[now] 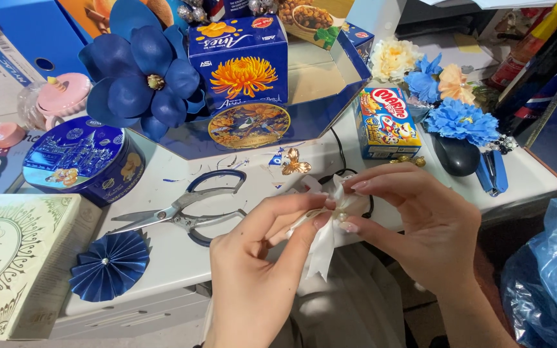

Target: The person constructs a white decorative bow using a glue gun to attach layers of ribbon, then secures it to a gift basket containing wine and sweets.

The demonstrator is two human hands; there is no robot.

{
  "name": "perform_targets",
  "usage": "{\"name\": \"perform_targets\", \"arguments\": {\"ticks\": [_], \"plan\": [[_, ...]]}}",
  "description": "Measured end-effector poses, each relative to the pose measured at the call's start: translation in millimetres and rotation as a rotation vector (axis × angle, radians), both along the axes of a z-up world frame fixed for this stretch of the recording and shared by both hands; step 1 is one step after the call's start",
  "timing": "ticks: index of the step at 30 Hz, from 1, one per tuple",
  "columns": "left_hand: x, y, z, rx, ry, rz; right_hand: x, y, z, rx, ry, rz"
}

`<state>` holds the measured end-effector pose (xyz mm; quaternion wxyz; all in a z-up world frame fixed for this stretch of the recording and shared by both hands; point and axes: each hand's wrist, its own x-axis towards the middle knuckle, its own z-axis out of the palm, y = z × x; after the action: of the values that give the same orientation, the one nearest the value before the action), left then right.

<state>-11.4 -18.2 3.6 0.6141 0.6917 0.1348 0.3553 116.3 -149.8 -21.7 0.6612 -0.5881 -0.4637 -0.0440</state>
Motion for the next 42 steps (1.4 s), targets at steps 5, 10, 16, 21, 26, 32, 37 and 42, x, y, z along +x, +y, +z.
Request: {"name": "perform_targets", "arguments": {"ticks": [5,10,16,21,26,32,37,42], "plan": [[-6,6,1,0.278,0.025,0.016,2,-4,2,-0.047,0.027,0.006],[-8,10,1,0.543,-0.051,-0.018,0,-6,11,-0.091,0.073,0.008],[-11,13,4,0.585,-0.14,-0.101,0,-9,12,-0.121,0.153,0.028],[-12,11,6,0.593,-0.187,-0.107,-4,-8,20,-0.152,0.168,0.008],[-13,8,4,0.599,-0.242,-0.135,-6,-10,20,-0.181,0.189,-0.016],[-15,4,7,0.628,-0.271,-0.133,-9,-7,25,-0.198,0.187,-0.042],[-14,4,4,0.637,-0.249,-0.105,-9,-5,23,-0.214,0.215,-0.063],[-4,11,-5,0.12,-0.023,-0.029,3,-7,16,-0.097,0.243,0.101]]}}
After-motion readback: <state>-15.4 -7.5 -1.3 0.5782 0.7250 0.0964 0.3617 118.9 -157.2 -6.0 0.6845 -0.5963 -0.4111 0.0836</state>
